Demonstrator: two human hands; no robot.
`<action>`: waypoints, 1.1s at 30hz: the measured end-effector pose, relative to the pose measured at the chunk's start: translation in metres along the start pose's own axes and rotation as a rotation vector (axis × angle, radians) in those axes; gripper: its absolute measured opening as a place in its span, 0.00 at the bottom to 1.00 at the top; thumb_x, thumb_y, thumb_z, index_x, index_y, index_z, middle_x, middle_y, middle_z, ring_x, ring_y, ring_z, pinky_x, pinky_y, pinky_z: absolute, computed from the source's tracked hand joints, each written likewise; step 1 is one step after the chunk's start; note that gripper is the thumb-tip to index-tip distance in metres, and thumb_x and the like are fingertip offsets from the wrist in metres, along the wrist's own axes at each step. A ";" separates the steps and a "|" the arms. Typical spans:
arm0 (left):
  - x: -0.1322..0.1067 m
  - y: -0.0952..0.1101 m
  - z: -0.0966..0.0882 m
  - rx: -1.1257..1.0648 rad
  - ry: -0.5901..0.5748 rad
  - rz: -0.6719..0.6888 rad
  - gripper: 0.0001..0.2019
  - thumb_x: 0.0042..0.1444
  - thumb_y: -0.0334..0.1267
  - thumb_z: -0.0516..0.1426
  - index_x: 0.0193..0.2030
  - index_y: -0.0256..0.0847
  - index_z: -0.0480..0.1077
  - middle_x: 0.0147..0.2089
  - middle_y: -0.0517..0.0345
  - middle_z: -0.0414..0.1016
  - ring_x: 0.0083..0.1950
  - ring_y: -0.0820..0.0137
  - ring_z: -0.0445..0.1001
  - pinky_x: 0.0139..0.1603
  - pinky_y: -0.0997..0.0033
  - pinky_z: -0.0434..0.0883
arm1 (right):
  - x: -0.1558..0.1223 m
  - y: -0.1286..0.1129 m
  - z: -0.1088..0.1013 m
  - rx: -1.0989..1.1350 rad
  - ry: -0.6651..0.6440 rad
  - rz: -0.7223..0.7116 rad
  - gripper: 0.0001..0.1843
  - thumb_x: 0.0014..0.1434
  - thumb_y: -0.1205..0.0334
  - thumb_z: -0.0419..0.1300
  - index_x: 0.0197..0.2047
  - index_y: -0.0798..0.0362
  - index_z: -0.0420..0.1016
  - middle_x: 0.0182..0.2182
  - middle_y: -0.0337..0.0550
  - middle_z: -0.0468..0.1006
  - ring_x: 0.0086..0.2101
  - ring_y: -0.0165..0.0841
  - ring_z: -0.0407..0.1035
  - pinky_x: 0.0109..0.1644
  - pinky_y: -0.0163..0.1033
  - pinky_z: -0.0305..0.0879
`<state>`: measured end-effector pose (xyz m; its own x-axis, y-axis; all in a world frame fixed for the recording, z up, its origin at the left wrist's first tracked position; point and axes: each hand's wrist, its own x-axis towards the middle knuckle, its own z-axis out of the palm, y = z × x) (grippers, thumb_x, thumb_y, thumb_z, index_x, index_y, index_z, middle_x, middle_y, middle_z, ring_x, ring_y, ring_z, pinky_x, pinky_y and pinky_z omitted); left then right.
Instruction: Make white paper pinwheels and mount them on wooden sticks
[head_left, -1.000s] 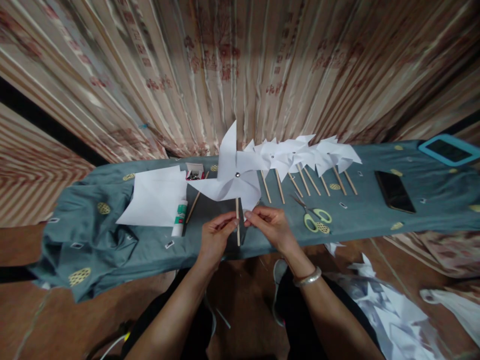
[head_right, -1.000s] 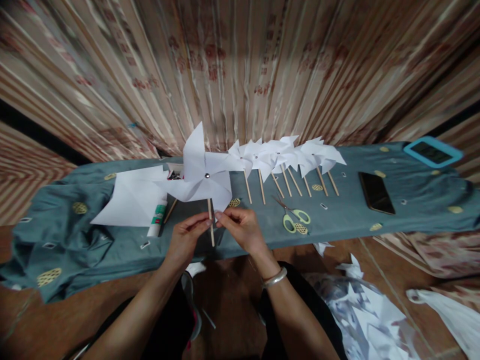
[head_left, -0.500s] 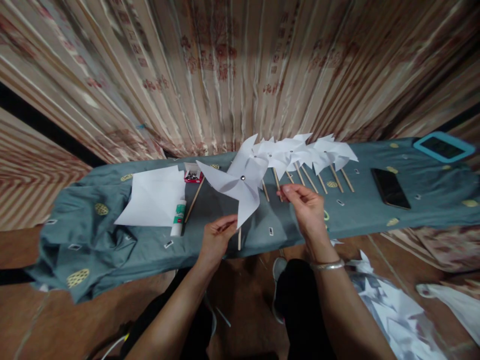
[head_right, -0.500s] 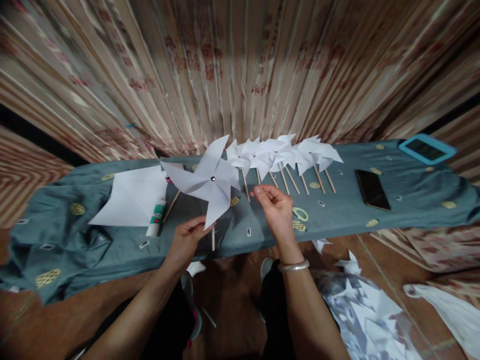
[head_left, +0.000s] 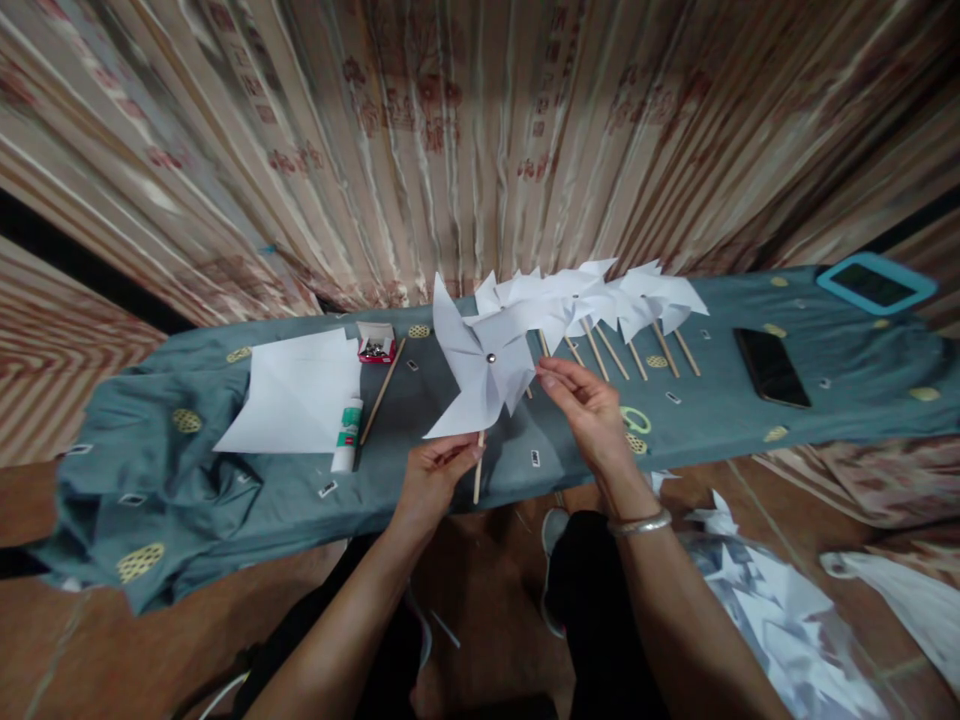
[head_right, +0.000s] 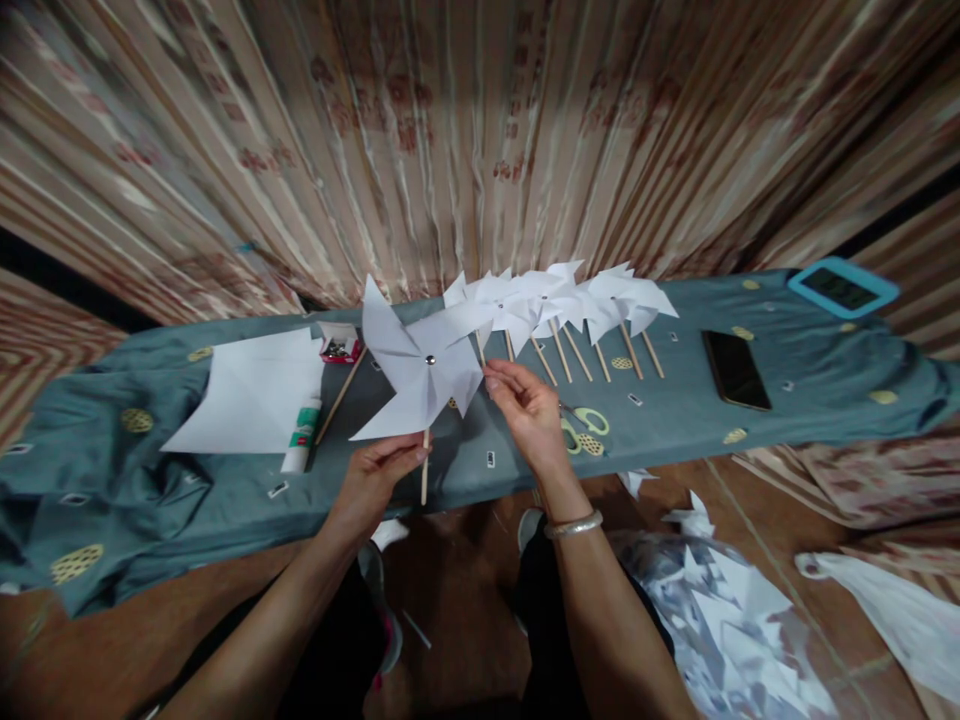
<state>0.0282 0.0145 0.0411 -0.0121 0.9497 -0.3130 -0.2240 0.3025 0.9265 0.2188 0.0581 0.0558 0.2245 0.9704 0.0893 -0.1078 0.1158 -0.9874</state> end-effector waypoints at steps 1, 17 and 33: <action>0.000 0.000 0.000 0.003 0.001 0.001 0.17 0.32 0.44 0.72 0.30 0.40 0.81 0.34 0.54 0.83 0.37 0.65 0.79 0.50 0.62 0.73 | 0.000 0.001 0.000 0.002 -0.011 0.011 0.20 0.45 0.48 0.71 0.40 0.48 0.80 0.38 0.43 0.84 0.41 0.35 0.77 0.53 0.44 0.70; 0.001 0.000 -0.003 0.034 0.001 0.010 0.14 0.34 0.42 0.70 0.31 0.41 0.81 0.32 0.55 0.82 0.34 0.69 0.77 0.43 0.69 0.73 | -0.008 -0.003 0.011 0.086 -0.037 0.160 0.20 0.36 0.49 0.75 0.32 0.50 0.80 0.21 0.34 0.78 0.24 0.27 0.70 0.31 0.33 0.67; 0.001 -0.002 -0.003 0.012 0.011 0.034 0.15 0.35 0.41 0.70 0.32 0.40 0.81 0.33 0.55 0.82 0.35 0.68 0.77 0.46 0.66 0.72 | -0.018 0.002 0.021 0.035 -0.254 0.205 0.19 0.49 0.45 0.68 0.23 0.53 0.77 0.20 0.40 0.79 0.21 0.26 0.69 0.27 0.32 0.63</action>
<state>0.0261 0.0149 0.0379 -0.0303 0.9585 -0.2835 -0.2119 0.2710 0.9390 0.1947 0.0454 0.0547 -0.0537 0.9956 -0.0764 -0.1600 -0.0841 -0.9835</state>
